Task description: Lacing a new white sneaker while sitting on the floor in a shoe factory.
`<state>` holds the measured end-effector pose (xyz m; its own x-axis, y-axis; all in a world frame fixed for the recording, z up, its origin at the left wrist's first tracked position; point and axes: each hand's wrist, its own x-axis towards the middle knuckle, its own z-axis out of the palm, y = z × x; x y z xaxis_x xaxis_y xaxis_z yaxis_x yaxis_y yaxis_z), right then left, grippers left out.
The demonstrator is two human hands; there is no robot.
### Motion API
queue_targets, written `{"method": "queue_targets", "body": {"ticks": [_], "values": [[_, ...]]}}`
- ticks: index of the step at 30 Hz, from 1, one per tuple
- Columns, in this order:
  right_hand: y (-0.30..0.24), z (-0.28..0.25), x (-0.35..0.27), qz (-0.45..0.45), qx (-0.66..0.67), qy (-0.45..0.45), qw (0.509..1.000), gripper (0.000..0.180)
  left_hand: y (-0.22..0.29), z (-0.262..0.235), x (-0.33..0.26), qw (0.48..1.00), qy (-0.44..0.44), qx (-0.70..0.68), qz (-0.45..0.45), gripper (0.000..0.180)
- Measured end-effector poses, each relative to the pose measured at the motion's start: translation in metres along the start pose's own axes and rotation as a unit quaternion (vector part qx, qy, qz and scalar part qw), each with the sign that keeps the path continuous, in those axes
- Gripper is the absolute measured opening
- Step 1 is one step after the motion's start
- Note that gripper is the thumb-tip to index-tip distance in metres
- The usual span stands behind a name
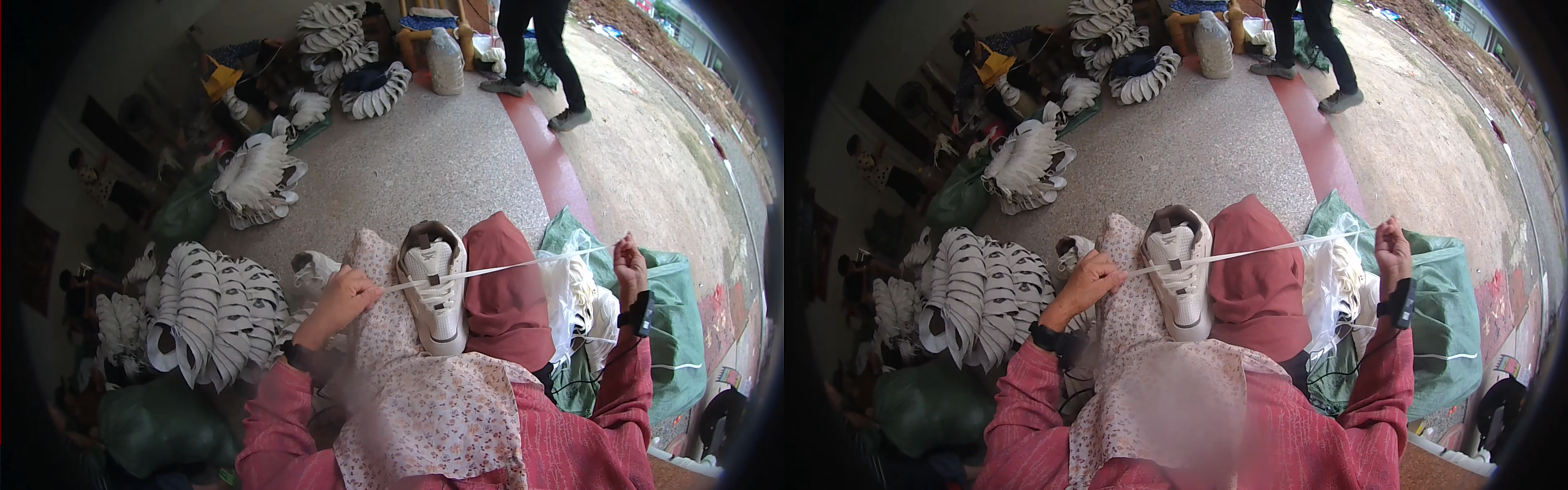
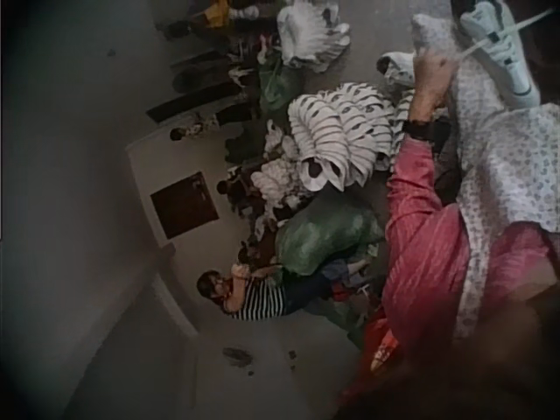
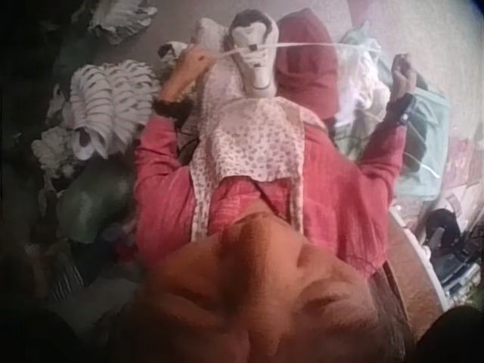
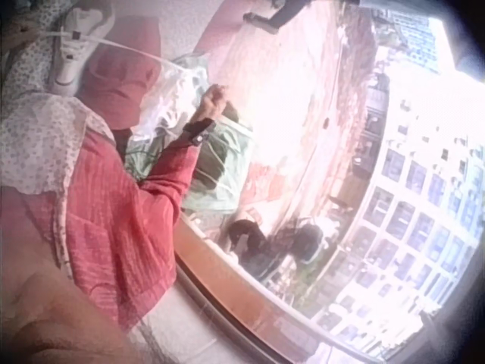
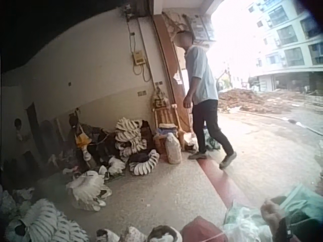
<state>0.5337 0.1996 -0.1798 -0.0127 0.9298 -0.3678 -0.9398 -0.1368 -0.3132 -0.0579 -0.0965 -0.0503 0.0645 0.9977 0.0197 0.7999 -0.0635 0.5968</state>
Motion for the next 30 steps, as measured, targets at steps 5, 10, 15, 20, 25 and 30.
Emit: {"method": "queue_targets", "body": {"ticks": [5,10,15,20,25,30], "values": [[0.112,0.105,-0.102,-0.051,-0.496,-0.129,0.857,0.016,0.067,-0.022,0.030,0.950,0.215,0.193,0.122,0.012],[0.212,0.140,-0.149,-0.279,-0.668,-0.414,0.551,0.015,0.090,0.014,0.084,0.980,0.073,-0.103,0.156,0.016],[0.253,0.162,-0.175,-0.215,-0.746,-0.513,0.367,0.012,0.056,0.036,0.096,0.949,-0.080,-0.305,-0.015,0.013],[0.253,0.160,-0.171,-0.158,-0.719,-0.572,0.361,0.014,0.055,0.032,0.101,0.952,-0.139,-0.271,-0.034,0.010],[0.256,0.159,-0.150,-0.069,-0.739,-0.561,0.366,0.019,0.047,0.033,0.106,0.943,-0.158,-0.291,-0.005,0.009],[0.259,0.173,-0.144,0.053,-0.734,-0.545,0.402,0.021,0.050,0.037,0.106,0.946,-0.165,-0.280,-0.009,0.010]]}}
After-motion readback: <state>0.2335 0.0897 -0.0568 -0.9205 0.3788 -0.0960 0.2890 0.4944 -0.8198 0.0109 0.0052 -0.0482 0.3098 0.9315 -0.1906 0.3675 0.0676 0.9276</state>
